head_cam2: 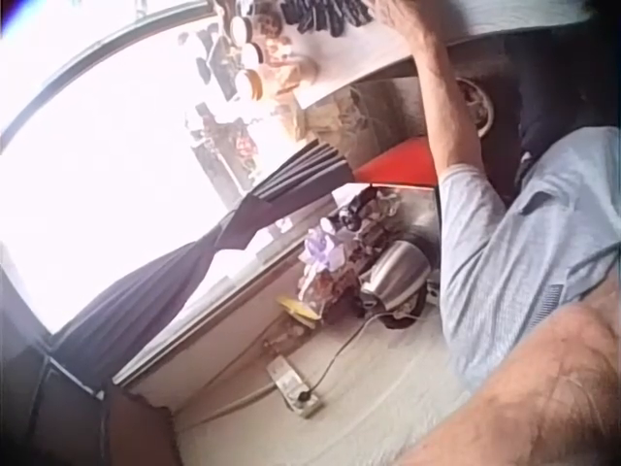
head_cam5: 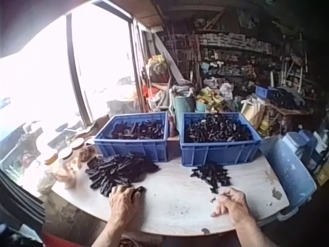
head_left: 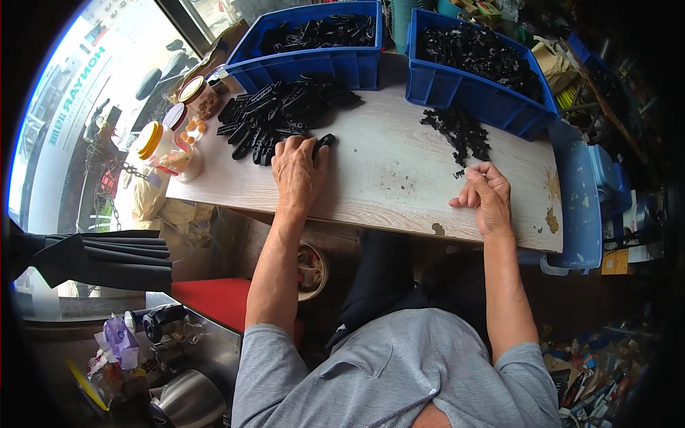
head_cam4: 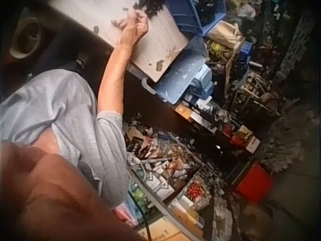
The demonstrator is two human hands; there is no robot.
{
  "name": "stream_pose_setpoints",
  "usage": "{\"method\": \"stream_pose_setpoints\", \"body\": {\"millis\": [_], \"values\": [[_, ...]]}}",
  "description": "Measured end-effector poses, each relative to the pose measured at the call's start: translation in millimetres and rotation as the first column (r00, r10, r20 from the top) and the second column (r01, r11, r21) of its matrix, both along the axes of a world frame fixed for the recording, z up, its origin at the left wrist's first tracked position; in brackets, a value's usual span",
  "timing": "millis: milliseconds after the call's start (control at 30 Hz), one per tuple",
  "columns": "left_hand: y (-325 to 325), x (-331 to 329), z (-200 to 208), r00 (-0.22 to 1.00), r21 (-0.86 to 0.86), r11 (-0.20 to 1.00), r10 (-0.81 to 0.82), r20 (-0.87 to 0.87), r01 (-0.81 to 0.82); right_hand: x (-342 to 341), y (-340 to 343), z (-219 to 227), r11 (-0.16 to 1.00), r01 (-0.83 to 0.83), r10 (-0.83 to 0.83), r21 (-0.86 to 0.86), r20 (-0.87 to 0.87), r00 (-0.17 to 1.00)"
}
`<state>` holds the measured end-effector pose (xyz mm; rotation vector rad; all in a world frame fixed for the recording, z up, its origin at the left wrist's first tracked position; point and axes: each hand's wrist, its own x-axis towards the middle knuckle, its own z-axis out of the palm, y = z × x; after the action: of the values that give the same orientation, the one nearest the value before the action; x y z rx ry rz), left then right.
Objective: Assembling small black plastic components at a workbench.
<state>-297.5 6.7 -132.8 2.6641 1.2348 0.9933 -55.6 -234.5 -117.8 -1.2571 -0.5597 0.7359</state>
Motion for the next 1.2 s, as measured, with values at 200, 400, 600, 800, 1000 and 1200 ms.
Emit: {"method": "stream_pose_setpoints", "body": {"millis": [200, 400, 600, 800, 1000, 1200], "values": [[-6, -2, -2, 1.000, -0.041, 0.999, -0.011, 0.025, 0.012, 1, 0, -1, 1.000, 0.004, -0.004, 0.002, 0.004, 1.000], [-64, 35, -8, 0.745, -0.388, 0.792, -0.123, 0.656, 0.472, -4, 3, 4, 0.999, 0.040, -0.040, -0.016, -0.027, 0.999], [-123, 84, 9, 0.525, -0.563, 0.283, 0.203, 0.826, 0.776, -11, 9, -3, 0.992, 0.043, -0.027, 0.121, -0.137, 0.990], [-136, 111, 1, 0.504, -0.520, 0.124, 0.140, 0.852, 0.845, -13, 9, -1, 0.993, 0.037, -0.028, 0.113, -0.086, 0.996], [-138, 120, 1, 0.545, -0.554, 0.145, 0.095, 0.833, 0.820, -8, 7, -3, 0.997, 0.003, 0.002, 0.080, -0.063, 0.998], [-137, 119, 3, 0.565, -0.568, 0.181, 0.073, 0.822, 0.803, -11, 8, 4, 0.997, -0.040, 0.044, 0.060, -0.066, 0.997]]}}
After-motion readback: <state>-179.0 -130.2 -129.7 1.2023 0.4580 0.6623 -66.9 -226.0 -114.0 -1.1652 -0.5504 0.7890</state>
